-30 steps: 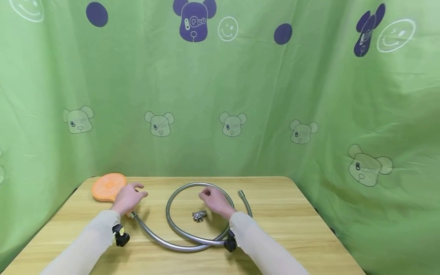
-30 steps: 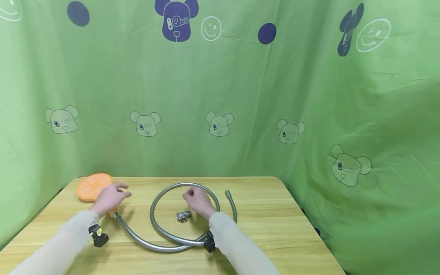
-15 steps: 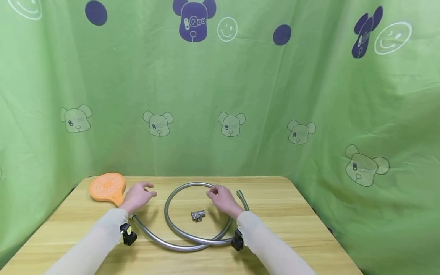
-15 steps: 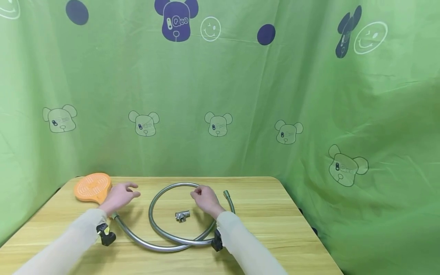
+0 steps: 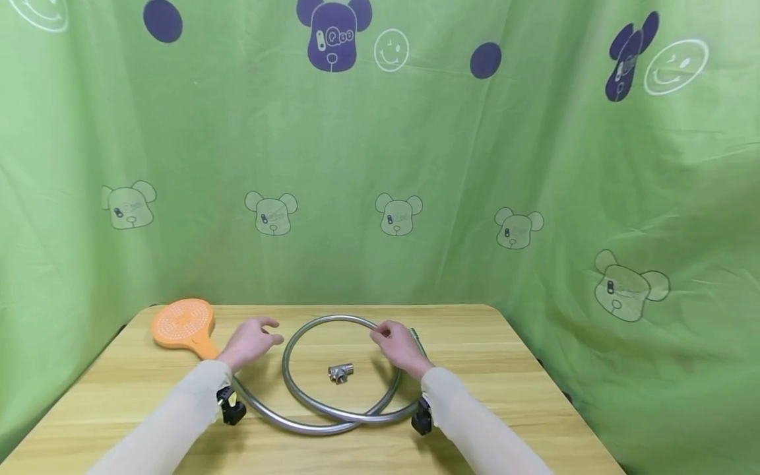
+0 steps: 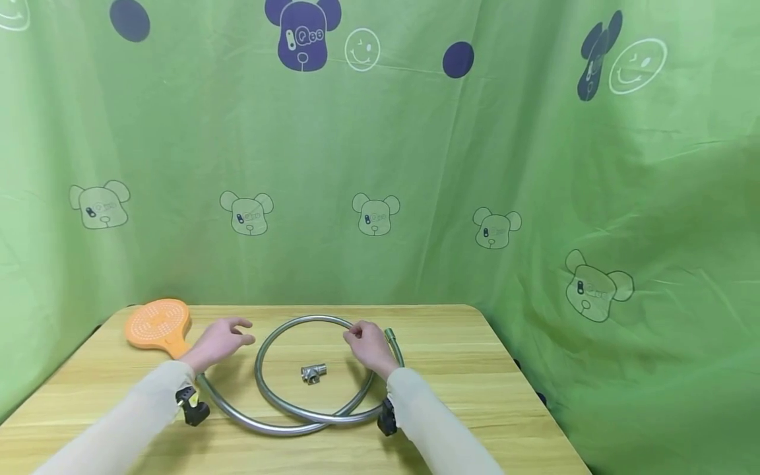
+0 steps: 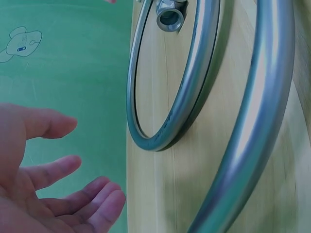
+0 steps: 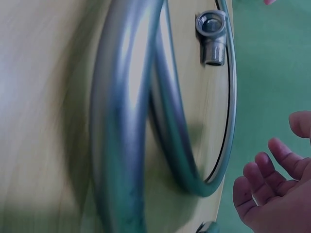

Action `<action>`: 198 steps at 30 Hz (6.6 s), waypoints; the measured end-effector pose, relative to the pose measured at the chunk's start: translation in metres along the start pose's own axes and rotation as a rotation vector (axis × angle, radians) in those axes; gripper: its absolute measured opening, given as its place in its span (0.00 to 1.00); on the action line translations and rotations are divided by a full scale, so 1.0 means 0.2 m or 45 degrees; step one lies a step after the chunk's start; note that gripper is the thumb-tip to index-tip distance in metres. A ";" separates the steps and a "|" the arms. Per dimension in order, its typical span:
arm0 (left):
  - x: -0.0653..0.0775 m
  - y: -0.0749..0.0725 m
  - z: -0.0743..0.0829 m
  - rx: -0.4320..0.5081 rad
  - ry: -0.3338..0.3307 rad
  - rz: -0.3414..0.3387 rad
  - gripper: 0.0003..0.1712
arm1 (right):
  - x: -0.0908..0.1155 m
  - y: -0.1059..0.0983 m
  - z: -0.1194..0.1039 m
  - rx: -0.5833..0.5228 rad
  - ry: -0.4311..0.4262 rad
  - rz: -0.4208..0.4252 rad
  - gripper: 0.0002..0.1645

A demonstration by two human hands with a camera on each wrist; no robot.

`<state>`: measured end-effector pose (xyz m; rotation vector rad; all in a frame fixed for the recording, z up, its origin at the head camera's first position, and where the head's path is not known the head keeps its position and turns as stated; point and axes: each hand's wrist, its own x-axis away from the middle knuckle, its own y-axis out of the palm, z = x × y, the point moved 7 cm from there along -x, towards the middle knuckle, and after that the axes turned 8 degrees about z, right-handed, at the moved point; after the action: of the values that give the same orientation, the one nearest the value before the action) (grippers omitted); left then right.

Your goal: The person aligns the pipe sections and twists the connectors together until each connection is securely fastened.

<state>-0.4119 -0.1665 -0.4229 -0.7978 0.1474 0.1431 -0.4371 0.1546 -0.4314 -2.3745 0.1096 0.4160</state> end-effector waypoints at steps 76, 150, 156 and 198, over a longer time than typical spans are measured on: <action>0.04 0.28 0.22 0.049 0.129 -0.242 0.25 | 0.04 -0.23 0.60 0.199 0.178 -0.161 0.49; 0.06 0.60 0.38 -0.083 0.217 -0.414 0.07 | 0.07 -0.22 0.60 0.122 0.192 -0.135 0.39; 0.06 0.59 0.37 -0.066 0.208 -0.403 0.07 | 0.06 -0.22 0.59 0.128 0.178 -0.134 0.39; 0.03 0.53 0.36 0.005 0.187 -0.415 0.17 | 0.02 -0.23 0.47 -0.156 0.105 0.049 0.25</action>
<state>-0.4189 -0.0418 -0.4483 -0.8178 0.1546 -0.2238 -0.4496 0.2509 -0.4683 -2.5145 0.1724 0.3522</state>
